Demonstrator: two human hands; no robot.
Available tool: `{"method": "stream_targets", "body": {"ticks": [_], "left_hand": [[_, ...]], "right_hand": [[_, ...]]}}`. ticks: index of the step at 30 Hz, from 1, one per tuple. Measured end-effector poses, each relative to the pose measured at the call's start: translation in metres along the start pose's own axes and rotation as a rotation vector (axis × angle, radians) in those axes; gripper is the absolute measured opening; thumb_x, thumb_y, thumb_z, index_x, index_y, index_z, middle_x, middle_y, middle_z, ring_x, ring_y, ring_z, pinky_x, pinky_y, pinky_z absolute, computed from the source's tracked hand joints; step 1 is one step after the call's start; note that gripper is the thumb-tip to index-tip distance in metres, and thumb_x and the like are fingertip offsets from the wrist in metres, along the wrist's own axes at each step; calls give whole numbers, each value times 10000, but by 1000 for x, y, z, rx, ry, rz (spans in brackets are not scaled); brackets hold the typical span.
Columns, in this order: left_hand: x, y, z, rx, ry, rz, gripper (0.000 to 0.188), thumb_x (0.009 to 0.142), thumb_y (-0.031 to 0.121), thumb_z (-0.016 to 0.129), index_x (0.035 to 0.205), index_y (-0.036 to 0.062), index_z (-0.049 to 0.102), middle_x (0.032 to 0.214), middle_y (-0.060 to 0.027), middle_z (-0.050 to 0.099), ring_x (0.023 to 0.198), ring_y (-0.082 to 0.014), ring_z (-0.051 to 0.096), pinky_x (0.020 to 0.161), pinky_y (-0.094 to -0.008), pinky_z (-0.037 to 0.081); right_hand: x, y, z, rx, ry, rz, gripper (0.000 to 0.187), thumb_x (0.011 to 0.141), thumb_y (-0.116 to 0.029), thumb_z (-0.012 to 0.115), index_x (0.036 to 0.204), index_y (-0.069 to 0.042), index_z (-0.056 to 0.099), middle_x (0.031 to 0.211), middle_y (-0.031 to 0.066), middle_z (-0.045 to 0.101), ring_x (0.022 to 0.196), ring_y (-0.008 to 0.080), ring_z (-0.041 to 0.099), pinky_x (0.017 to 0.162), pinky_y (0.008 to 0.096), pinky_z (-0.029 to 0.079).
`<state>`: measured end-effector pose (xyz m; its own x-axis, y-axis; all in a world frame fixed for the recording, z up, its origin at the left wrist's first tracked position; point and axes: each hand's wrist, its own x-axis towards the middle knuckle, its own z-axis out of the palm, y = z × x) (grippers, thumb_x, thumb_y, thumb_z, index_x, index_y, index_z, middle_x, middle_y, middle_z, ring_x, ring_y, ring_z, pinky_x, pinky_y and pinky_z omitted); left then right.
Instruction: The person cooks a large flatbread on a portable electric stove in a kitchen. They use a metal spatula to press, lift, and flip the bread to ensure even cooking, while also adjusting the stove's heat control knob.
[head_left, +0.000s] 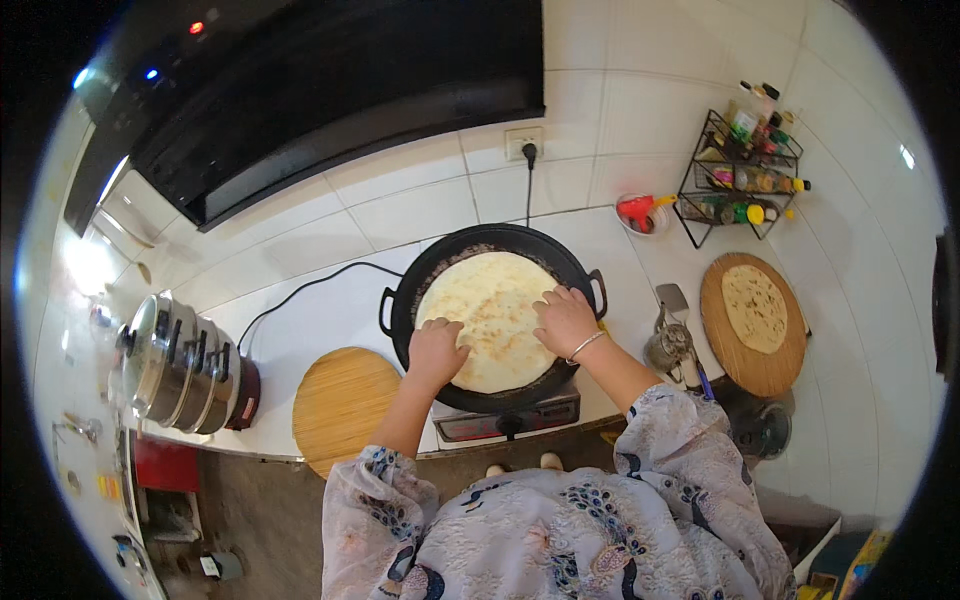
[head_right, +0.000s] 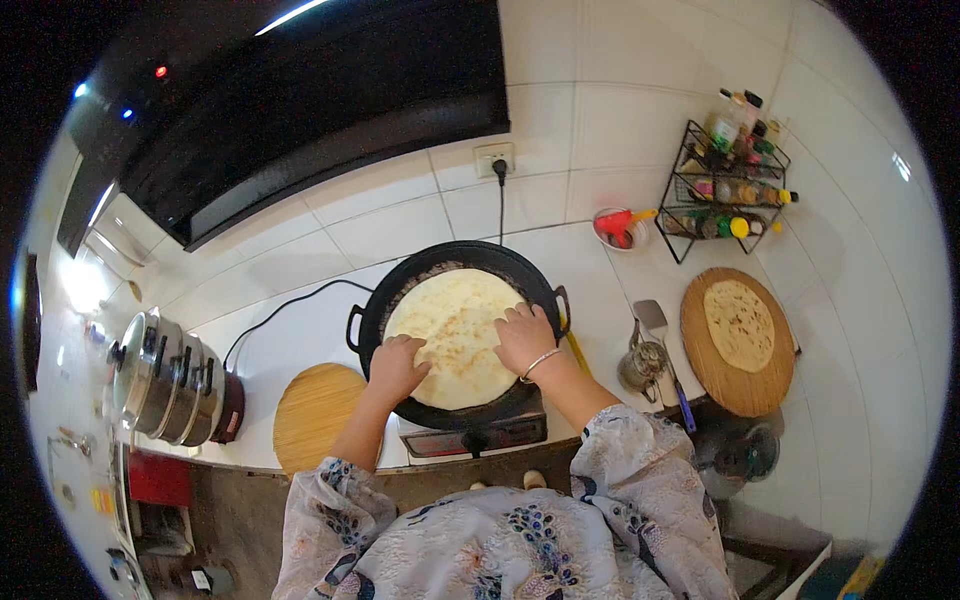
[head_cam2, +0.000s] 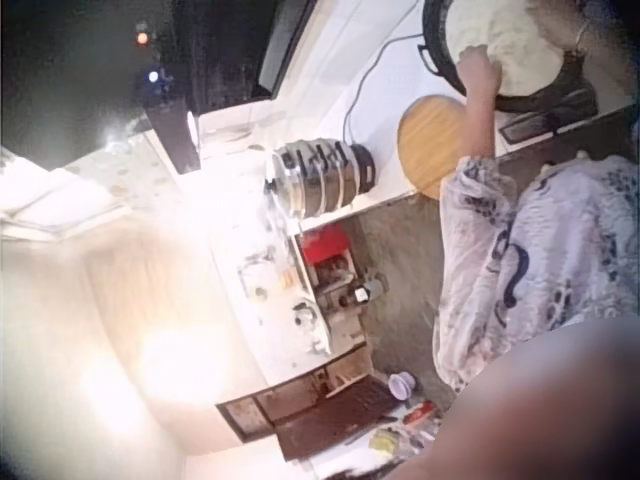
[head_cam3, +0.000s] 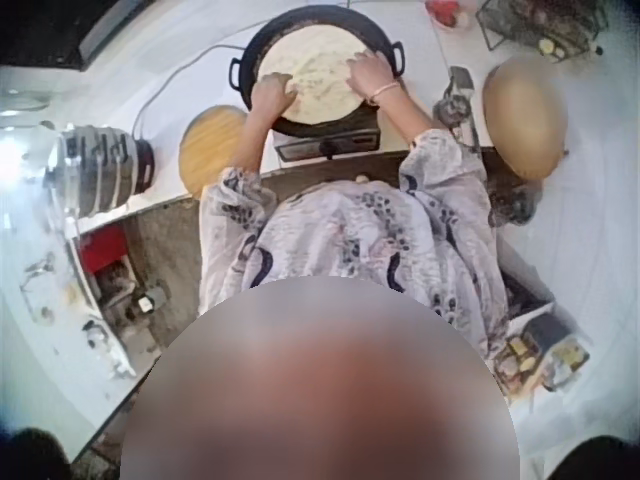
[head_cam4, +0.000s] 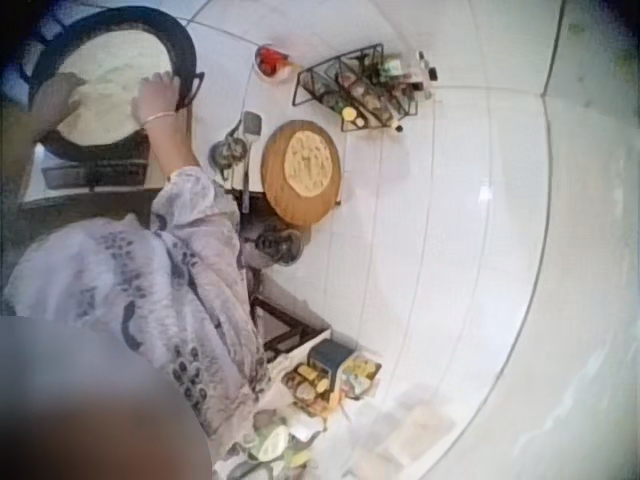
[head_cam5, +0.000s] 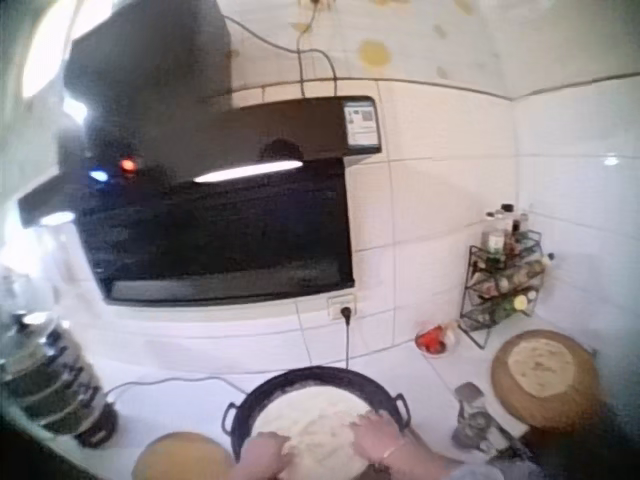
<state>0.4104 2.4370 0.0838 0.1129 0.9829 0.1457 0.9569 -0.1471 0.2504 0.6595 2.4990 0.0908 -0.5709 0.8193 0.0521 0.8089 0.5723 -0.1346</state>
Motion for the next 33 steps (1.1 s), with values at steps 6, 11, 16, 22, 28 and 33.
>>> {"method": "stream_targets", "body": {"ticks": [6, 11, 16, 22, 28, 33], "left_hand": [[-16, 15, 8, -411, 137, -99, 231, 803, 132, 658, 1001, 12, 647, 901, -136, 650, 818, -249, 639, 717, -339, 501], [-18, 82, 10, -886, 74, -163, 105, 870, 56, 607, 933, -15, 652, 771, -57, 633, 700, -105, 587, 637, -233, 464], [-2, 149, 19, -762, 91, 46, 116, 877, 88, 611, 895, -20, 650, 747, -80, 628, 635, -156, 577, 608, -268, 456], [6, 165, 32, -857, 29, 86, 294, 952, 204, 505, 833, -23, 650, 856, -118, 642, 820, -221, 585, 762, -340, 449], [-2, 178, 35, -842, -112, 149, 316, 969, 231, 451, 1094, -6, 618, 1188, -185, 567, 1133, -317, 511, 983, -388, 370], [-12, 167, 29, -777, -68, 167, 262, 909, 159, 546, 1117, 9, 600, 1169, -179, 575, 1116, -328, 521, 973, -388, 389]], "right_hand": [[-52, 13, 2, 408, 374, -119, 320, 780, -168, 644, 1058, -15, 604, 1102, 161, 599, 1075, 331, 536, 921, 430, 426], [-148, 65, -11, 483, 649, 48, 230, 804, -93, 624, 1027, -34, 624, 1057, 142, 628, 1010, 326, 578, 886, 406, 457], [-251, 150, 26, 394, 657, 652, 168, 828, -108, 622, 975, -34, 650, 950, 158, 646, 902, 336, 599, 827, 396, 481], [-290, 233, 110, 258, 39, 1099, 414, 805, -197, 657, 1153, -13, 527, 1072, 218, 581, 994, 363, 575, 832, 420, 495], [-277, 243, 118, 445, -163, 1144, 458, 818, -212, 642, 1196, -12, 478, 1047, 252, 599, 1011, 374, 581, 839, 448, 488], [-287, 235, 103, 233, 262, 855, 318, 857, -154, 555, 1146, -23, 530, 899, 222, 638, 845, 365, 633, 721, 455, 506]]}}
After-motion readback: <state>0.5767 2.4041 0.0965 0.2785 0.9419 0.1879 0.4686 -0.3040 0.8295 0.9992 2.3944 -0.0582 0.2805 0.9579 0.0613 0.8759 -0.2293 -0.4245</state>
